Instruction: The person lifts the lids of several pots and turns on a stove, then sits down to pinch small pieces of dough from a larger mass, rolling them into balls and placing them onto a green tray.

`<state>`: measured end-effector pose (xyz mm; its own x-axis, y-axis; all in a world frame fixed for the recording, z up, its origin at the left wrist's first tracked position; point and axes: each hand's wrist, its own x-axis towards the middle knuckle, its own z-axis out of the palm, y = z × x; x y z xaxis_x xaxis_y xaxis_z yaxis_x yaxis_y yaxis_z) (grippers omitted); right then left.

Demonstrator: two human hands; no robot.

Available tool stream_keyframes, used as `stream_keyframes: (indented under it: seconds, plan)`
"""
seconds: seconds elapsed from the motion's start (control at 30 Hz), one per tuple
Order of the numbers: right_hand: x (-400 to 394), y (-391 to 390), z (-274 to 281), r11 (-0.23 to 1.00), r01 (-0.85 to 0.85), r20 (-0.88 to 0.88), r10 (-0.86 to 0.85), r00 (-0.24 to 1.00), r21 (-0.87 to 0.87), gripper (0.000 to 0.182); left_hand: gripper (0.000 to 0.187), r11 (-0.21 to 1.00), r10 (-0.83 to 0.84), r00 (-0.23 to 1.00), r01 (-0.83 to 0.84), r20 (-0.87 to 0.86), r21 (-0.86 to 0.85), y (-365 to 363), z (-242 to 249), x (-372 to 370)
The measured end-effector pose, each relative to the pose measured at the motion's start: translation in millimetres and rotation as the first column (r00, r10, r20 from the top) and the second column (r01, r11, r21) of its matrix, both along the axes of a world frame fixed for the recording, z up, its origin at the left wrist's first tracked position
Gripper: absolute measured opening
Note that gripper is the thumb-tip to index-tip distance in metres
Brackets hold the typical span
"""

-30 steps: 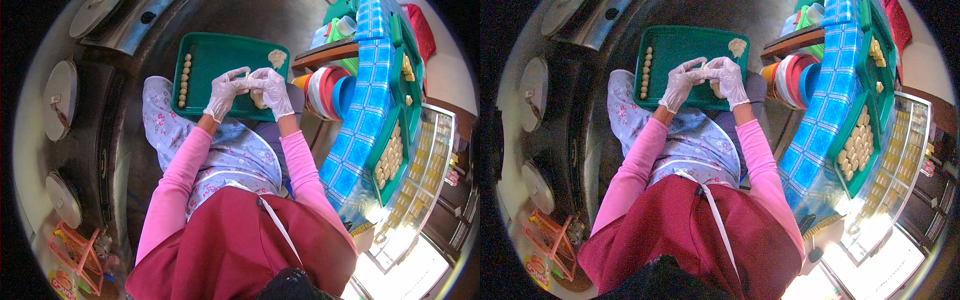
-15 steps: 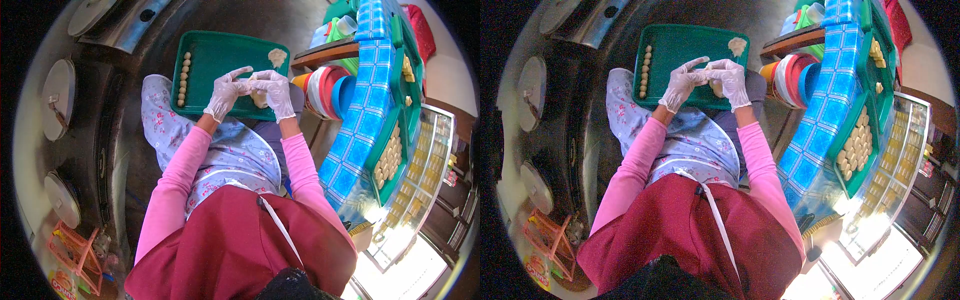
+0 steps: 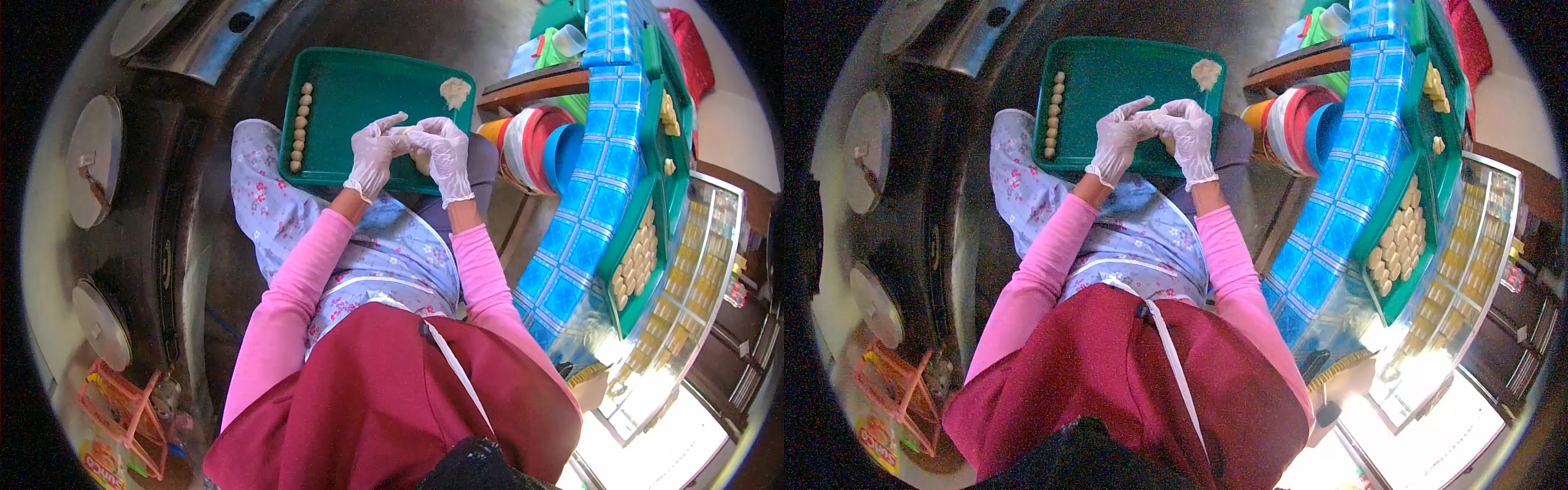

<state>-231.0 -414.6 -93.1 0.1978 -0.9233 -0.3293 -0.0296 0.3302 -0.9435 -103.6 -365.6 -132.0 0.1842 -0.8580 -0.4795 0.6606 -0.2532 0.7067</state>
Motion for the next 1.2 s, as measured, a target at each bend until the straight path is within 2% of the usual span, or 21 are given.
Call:
stream_keyframes:
  seconds: [0.1, 0.2, 0.3, 0.33, 0.37, 0.43, 0.47, 0.53, 0.57, 0.6, 0.7, 0.73, 0.8, 0.83, 0.9, 0.93, 1.03, 1.1, 1.17, 1.2]
  plan:
    - [-1.2, -1.0, -10.3, 0.979, -0.013, -0.077, -0.003, 0.997, -0.201, 0.008, 0.036, 0.994, 0.113, 0.970, -0.109, -0.214, 0.031, -0.2, 10.0, -3.5]
    - [-3.6, 1.6, -9.8, 0.848, -0.228, -0.303, 0.084, 0.949, -0.479, 0.005, 0.034, 0.989, 0.086, 0.949, -0.044, -0.305, 0.142, -1.9, 7.8, 3.4]
    - [-7.3, 1.1, -2.3, 0.726, -0.320, -0.283, 0.178, 0.942, -0.609, 0.005, 0.033, 0.989, 0.111, 0.920, -0.067, -0.376, 0.129, -1.9, -4.5, 7.4]
    - [-8.6, 3.9, 1.7, 0.858, -0.227, -0.149, 0.177, 0.973, -0.461, 0.008, 0.034, 0.992, 0.102, 0.919, -0.066, -0.380, 0.106, -2.0, -7.7, 8.5]
    - [-11.1, 1.6, -1.5, 0.939, -0.064, 0.022, 0.075, 0.997, -0.337, 0.009, 0.034, 0.995, 0.091, 0.919, -0.064, -0.383, 0.082, -2.5, -10.7, 9.7]
    - [-10.9, -2.9, -0.8, 0.978, 0.208, 0.303, -0.198, 0.932, 0.001, 0.011, 0.035, 0.997, 0.083, 0.907, -0.072, -0.413, 0.042, -1.8, -9.9, 10.3]
    - [-13.5, -2.4, 0.8, 0.961, 0.271, 0.487, -0.264, 0.833, 0.058, 0.016, 0.036, 0.996, 0.086, 0.894, -0.084, -0.441, 0.025, -1.2, -9.1, 10.3]
    - [-16.6, 0.9, -9.3, 0.987, 0.103, 0.174, -0.080, 0.982, -0.127, 0.018, 0.038, 0.996, 0.074, 0.897, -0.084, -0.436, -0.004, -3.5, -4.7, 9.7]
    - [-17.5, 3.7, -15.6, 0.982, -0.004, -0.005, 0.003, 1.000, -0.191, 0.020, 0.039, 0.997, 0.063, 0.913, -0.072, -0.402, -0.008, -2.9, -3.2, 8.6]
    - [-6.9, 11.3, 7.6, 0.999, 0.020, 0.094, -0.016, 0.995, -0.042, 0.022, 0.041, 0.998, 0.051, 0.927, -0.057, -0.370, -0.005, 1.1, -1.9, 5.6]
    - [-0.6, 14.7, 0.1, 0.995, -0.025, 0.003, 0.025, 1.000, -0.101, 0.023, 0.044, 0.999, 0.035, 0.994, -0.034, -0.101, 0.012, 5.1, 14.4, 0.0]
    - [-0.4, 14.9, 3.3, 0.999, 0.008, -0.003, -0.008, 1.000, -0.036, 0.021, 0.049, 0.999, 0.027, 0.996, -0.024, -0.082, 0.037, 6.3, 14.3, -0.4]
    - [0.3, 13.9, 1.0, 0.999, 0.031, -0.043, -0.032, 0.999, -0.023, 0.018, 0.059, 0.997, 0.007, 0.999, -0.003, -0.044, 0.082, 5.5, 17.4, -0.2]
    - [-0.6, 13.6, -0.9, 0.999, 0.044, -0.065, -0.045, 0.997, -0.018, 0.016, 0.063, 0.997, 0.057, 0.993, -0.051, -0.099, 0.063, 6.1, 19.4, -3.0]
    - [2.7, 12.6, -13.9, 0.958, 0.083, -0.170, -0.133, 0.976, -0.276, 0.013, 0.072, 0.989, 0.151, 0.965, -0.146, -0.215, 0.037, 8.1, 23.0, -14.6]
    - [3.9, 13.9, -21.9, 0.914, 0.088, -0.213, -0.184, 0.960, -0.396, 0.012, 0.083, 0.979, 0.200, 0.951, -0.203, -0.237, 0.015, 7.7, 23.9, -24.6]
    - [7.9, 15.1, -35.3, 0.878, 0.061, -0.163, -0.156, 0.974, -0.475, 0.011, 0.085, 0.947, 0.284, 0.928, -0.311, -0.243, -0.083, 12.4, 21.1, -48.5]
    - [5.8, 15.5, -36.4, 0.876, 0.040, -0.139, -0.122, 0.983, -0.481, 0.012, 0.071, 0.980, 0.188, 0.916, -0.200, -0.356, 0.002, 15.3, 13.6, -32.6]
    - [-0.6, 9.6, -35.1, 0.871, -0.013, -0.182, -0.088, 0.979, -0.490, 0.012, 0.060, 0.980, 0.200, 0.929, -0.190, -0.311, 0.062, 16.2, 10.7, -25.0]
    - [-1.8, 6.9, -33.1, 0.957, 0.043, -0.081, -0.069, 0.994, -0.287, 0.014, 0.044, 0.992, 0.109, 0.988, -0.101, -0.110, 0.070, 18.7, 12.3, -15.3]
